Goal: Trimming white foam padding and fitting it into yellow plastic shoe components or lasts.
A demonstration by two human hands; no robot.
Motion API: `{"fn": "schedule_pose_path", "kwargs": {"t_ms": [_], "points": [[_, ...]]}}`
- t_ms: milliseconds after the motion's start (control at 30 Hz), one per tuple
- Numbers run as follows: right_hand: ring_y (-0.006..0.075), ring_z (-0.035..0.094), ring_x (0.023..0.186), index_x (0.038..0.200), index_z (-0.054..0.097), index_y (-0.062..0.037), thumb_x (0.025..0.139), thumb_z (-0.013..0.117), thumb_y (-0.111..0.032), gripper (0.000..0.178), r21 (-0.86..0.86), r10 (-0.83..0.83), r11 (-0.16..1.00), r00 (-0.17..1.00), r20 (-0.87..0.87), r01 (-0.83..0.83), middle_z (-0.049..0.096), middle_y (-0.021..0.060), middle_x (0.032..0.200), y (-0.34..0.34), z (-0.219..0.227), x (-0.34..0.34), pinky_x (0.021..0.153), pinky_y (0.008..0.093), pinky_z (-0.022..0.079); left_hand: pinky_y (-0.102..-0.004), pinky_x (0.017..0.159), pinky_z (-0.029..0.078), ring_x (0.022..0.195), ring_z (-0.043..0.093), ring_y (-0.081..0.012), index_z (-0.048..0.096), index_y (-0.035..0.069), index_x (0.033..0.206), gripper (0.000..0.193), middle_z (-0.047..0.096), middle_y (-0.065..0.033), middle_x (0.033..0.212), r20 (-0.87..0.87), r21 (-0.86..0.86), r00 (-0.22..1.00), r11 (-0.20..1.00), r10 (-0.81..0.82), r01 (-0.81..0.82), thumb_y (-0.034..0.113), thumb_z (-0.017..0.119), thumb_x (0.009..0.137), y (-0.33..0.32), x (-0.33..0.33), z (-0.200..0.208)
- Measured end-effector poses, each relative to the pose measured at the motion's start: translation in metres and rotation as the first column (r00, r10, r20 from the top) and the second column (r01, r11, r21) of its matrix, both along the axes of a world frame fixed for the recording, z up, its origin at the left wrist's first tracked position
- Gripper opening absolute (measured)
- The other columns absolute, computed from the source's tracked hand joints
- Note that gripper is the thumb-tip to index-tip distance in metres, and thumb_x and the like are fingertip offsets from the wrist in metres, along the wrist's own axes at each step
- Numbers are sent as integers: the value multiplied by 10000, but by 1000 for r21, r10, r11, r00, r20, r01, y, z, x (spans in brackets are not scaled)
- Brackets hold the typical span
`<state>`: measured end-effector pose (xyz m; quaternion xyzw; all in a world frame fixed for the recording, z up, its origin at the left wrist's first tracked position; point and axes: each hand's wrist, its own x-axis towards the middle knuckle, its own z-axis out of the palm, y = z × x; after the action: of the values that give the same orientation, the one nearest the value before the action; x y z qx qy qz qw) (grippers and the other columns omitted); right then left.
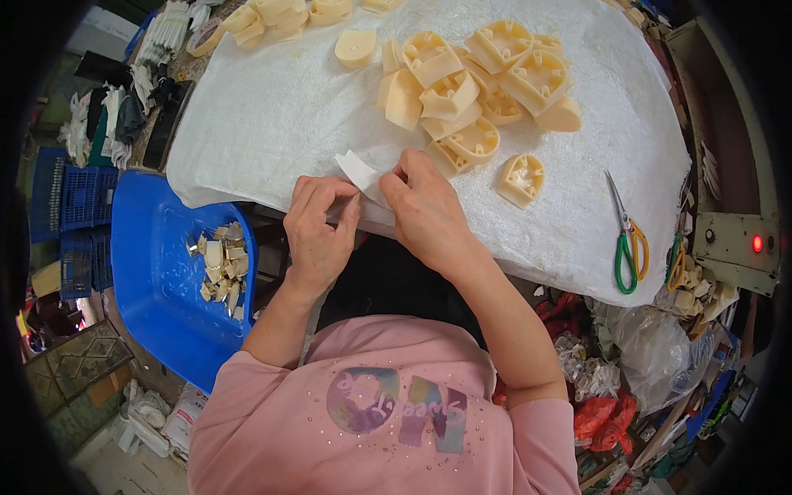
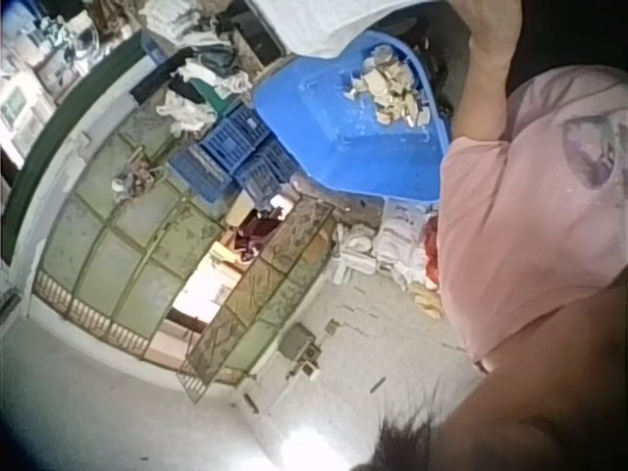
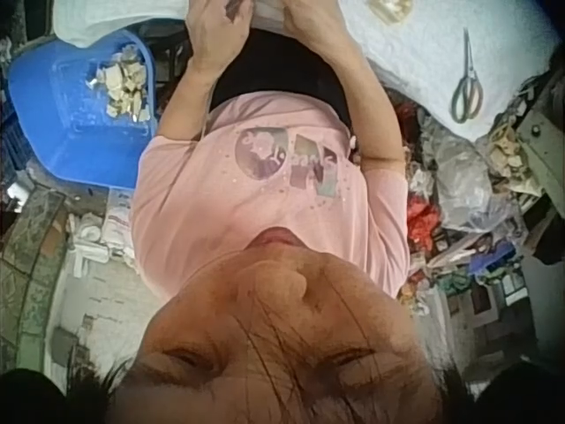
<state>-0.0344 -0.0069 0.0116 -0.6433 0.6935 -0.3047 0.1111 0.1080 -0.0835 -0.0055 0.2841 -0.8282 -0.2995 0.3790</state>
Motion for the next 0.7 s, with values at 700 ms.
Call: {"fn": "schedule_pose_path", "kwargs": {"t_ms": [700], "points": [[315,511,806,769,537,-6,672,589,19,113,16,15,1000,996,-83,-14,469,142,849,-4,4,4,674,403,444,-361,755,371,898,479,-278,653,130,827,247,543,-69,947,12,-228,999,973,34,-31,27,712,610,4,1,-13]]}}
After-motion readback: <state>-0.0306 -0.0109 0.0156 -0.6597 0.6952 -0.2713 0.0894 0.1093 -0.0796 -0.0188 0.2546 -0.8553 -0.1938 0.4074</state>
